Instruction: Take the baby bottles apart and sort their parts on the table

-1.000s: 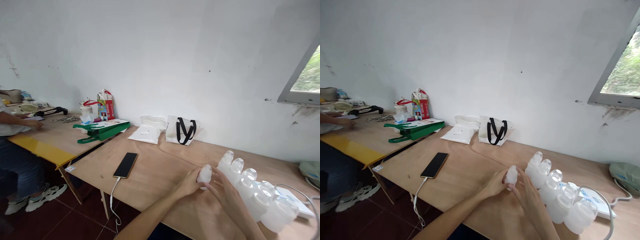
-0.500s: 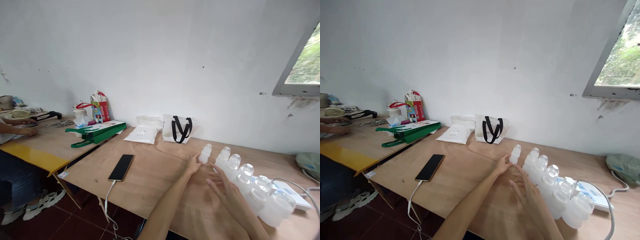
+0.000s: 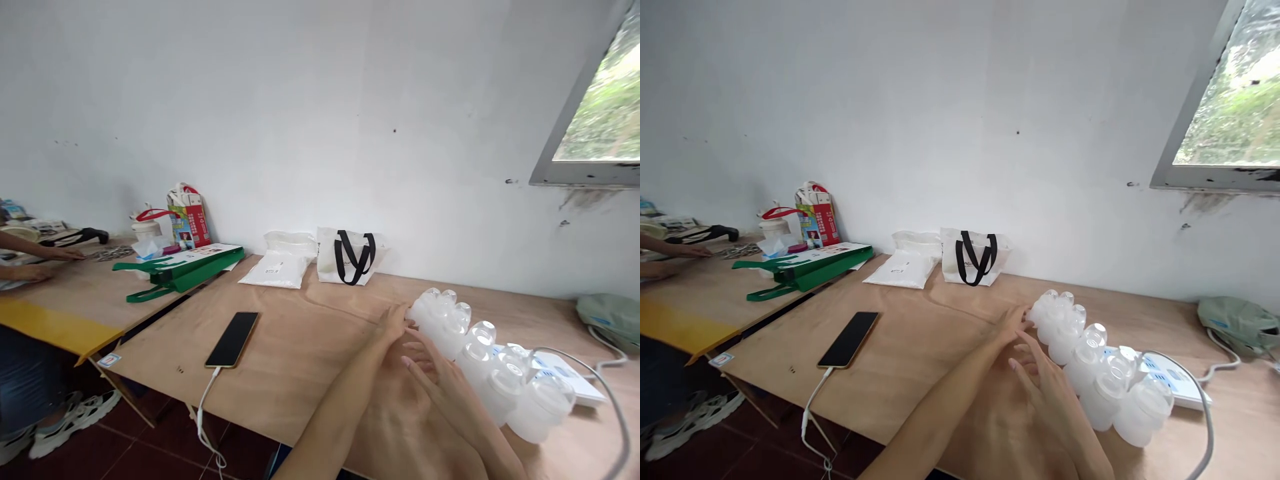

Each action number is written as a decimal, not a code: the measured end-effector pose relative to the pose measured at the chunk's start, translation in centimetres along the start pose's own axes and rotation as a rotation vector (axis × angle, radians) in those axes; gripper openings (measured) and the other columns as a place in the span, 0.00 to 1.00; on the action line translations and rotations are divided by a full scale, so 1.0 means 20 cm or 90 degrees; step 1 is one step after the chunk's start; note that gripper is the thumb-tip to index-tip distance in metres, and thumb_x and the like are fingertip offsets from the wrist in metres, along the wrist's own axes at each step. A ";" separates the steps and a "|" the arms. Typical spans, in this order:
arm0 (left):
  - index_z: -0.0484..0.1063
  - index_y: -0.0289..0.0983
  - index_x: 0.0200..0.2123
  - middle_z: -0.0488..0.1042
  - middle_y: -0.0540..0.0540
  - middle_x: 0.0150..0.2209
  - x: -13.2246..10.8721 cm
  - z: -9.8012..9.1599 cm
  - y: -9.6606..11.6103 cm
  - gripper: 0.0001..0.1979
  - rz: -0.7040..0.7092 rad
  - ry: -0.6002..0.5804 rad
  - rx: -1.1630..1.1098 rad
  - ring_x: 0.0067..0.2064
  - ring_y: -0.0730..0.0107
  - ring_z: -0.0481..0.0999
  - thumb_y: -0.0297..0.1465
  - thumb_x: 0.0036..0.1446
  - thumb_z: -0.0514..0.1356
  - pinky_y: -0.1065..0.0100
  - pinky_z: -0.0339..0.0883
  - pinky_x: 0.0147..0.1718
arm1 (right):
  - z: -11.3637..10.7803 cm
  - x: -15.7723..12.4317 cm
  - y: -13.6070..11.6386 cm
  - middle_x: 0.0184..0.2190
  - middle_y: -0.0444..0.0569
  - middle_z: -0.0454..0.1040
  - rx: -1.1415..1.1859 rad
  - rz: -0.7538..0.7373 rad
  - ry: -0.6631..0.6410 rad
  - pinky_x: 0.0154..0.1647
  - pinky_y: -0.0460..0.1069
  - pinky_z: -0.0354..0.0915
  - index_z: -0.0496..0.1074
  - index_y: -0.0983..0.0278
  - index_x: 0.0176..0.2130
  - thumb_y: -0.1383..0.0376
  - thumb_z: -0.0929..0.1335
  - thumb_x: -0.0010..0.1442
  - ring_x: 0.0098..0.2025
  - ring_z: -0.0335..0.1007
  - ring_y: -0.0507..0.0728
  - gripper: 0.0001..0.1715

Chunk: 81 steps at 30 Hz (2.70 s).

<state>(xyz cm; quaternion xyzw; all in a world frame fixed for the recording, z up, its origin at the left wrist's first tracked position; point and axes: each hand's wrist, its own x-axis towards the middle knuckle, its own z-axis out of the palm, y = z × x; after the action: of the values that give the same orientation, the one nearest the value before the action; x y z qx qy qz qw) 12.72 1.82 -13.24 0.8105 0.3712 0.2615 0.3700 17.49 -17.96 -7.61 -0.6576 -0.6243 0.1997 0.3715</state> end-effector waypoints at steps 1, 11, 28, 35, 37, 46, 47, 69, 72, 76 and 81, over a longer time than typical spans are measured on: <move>0.72 0.40 0.58 0.78 0.42 0.53 0.01 0.01 0.00 0.21 -0.005 -0.005 0.012 0.57 0.55 0.75 0.27 0.61 0.61 0.57 0.64 0.61 | 0.00 0.00 0.00 0.55 0.49 0.77 -0.002 -0.003 -0.001 0.51 0.55 0.76 0.60 0.51 0.67 0.46 0.62 0.68 0.52 0.78 0.61 0.33; 0.63 0.40 0.64 0.68 0.39 0.64 0.05 0.05 -0.02 0.31 0.006 -0.004 0.068 0.63 0.51 0.69 0.33 0.58 0.65 0.54 0.63 0.62 | -0.21 -0.04 0.07 0.34 0.47 0.80 -0.027 0.019 0.262 0.25 0.47 0.69 0.78 0.56 0.46 0.44 0.64 0.64 0.30 0.75 0.56 0.25; 0.74 0.40 0.54 0.74 0.43 0.60 -0.37 -0.41 -0.31 0.15 0.065 0.081 0.230 0.63 0.58 0.69 0.30 0.67 0.54 0.54 0.57 0.66 | 0.35 0.09 0.04 0.48 0.52 0.79 -0.410 -0.149 -0.045 0.47 0.54 0.67 0.73 0.59 0.49 0.66 0.60 0.71 0.50 0.75 0.62 0.15; 0.77 0.41 0.51 0.76 0.45 0.59 -0.48 -0.57 -0.48 0.15 0.026 0.131 0.218 0.61 0.61 0.73 0.28 0.65 0.55 0.59 0.61 0.64 | 0.54 0.40 0.04 0.49 0.59 0.76 -0.458 -0.177 -0.041 0.52 0.56 0.62 0.71 0.62 0.47 0.68 0.59 0.70 0.53 0.70 0.65 0.14; 0.78 0.41 0.50 0.75 0.46 0.60 -0.49 -0.57 -0.49 0.14 0.027 0.133 0.212 0.61 0.61 0.73 0.28 0.65 0.56 0.59 0.62 0.64 | 0.57 0.48 0.05 0.52 0.59 0.75 -0.453 -0.178 -0.031 0.55 0.57 0.60 0.70 0.63 0.51 0.68 0.59 0.71 0.55 0.69 0.65 0.15; 0.78 0.43 0.50 0.77 0.48 0.58 -0.51 -0.56 -0.48 0.14 0.055 0.130 0.206 0.60 0.63 0.73 0.28 0.65 0.57 0.61 0.62 0.64 | 0.61 0.54 0.13 0.61 0.57 0.71 -0.381 -0.196 -0.041 0.62 0.57 0.59 0.69 0.63 0.59 0.67 0.59 0.71 0.61 0.67 0.63 0.21; 0.78 0.43 0.50 0.78 0.48 0.57 -0.51 -0.56 -0.47 0.14 0.058 0.128 0.208 0.60 0.63 0.73 0.28 0.65 0.57 0.61 0.62 0.64 | 0.61 0.54 0.14 0.62 0.57 0.70 -0.373 -0.195 -0.042 0.62 0.57 0.59 0.69 0.63 0.59 0.67 0.59 0.71 0.62 0.66 0.63 0.22; 0.79 0.42 0.46 0.78 0.47 0.56 -0.54 -0.58 -0.44 0.12 0.072 0.117 0.213 0.60 0.62 0.74 0.27 0.64 0.58 0.60 0.62 0.63 | 0.56 0.56 0.16 0.67 0.57 0.64 -0.389 -0.198 0.059 0.68 0.61 0.55 0.71 0.63 0.59 0.72 0.62 0.65 0.70 0.57 0.64 0.25; 0.80 0.41 0.46 0.78 0.46 0.56 -0.55 -0.58 -0.42 0.12 0.070 0.123 0.213 0.60 0.61 0.74 0.26 0.63 0.58 0.61 0.63 0.63 | 0.46 0.61 0.14 0.72 0.61 0.55 -0.451 -0.165 0.129 0.72 0.66 0.44 0.68 0.67 0.62 0.72 0.61 0.65 0.74 0.44 0.67 0.27; 0.80 0.43 0.46 0.79 0.48 0.54 -0.56 -0.59 -0.41 0.13 0.066 0.127 0.209 0.58 0.62 0.75 0.27 0.63 0.58 0.61 0.63 0.62 | 0.22 0.74 0.11 0.71 0.65 0.55 -0.529 -0.102 0.193 0.69 0.73 0.41 0.71 0.68 0.59 0.72 0.61 0.65 0.74 0.40 0.74 0.25; 0.80 0.43 0.46 0.80 0.47 0.53 -0.55 -0.59 -0.41 0.13 0.059 0.122 0.204 0.58 0.61 0.75 0.26 0.63 0.58 0.61 0.62 0.63 | -0.02 0.83 0.11 0.57 0.76 0.71 -0.580 0.001 0.205 0.54 0.81 0.52 0.76 0.72 0.50 0.77 0.64 0.59 0.61 0.64 0.85 0.20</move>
<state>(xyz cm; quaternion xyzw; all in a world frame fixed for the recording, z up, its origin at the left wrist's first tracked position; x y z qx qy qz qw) -5.32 1.52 -14.50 0.8466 0.4042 0.2915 0.1868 21.64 -1.82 -5.65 -0.7763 -0.5825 -0.1982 0.1373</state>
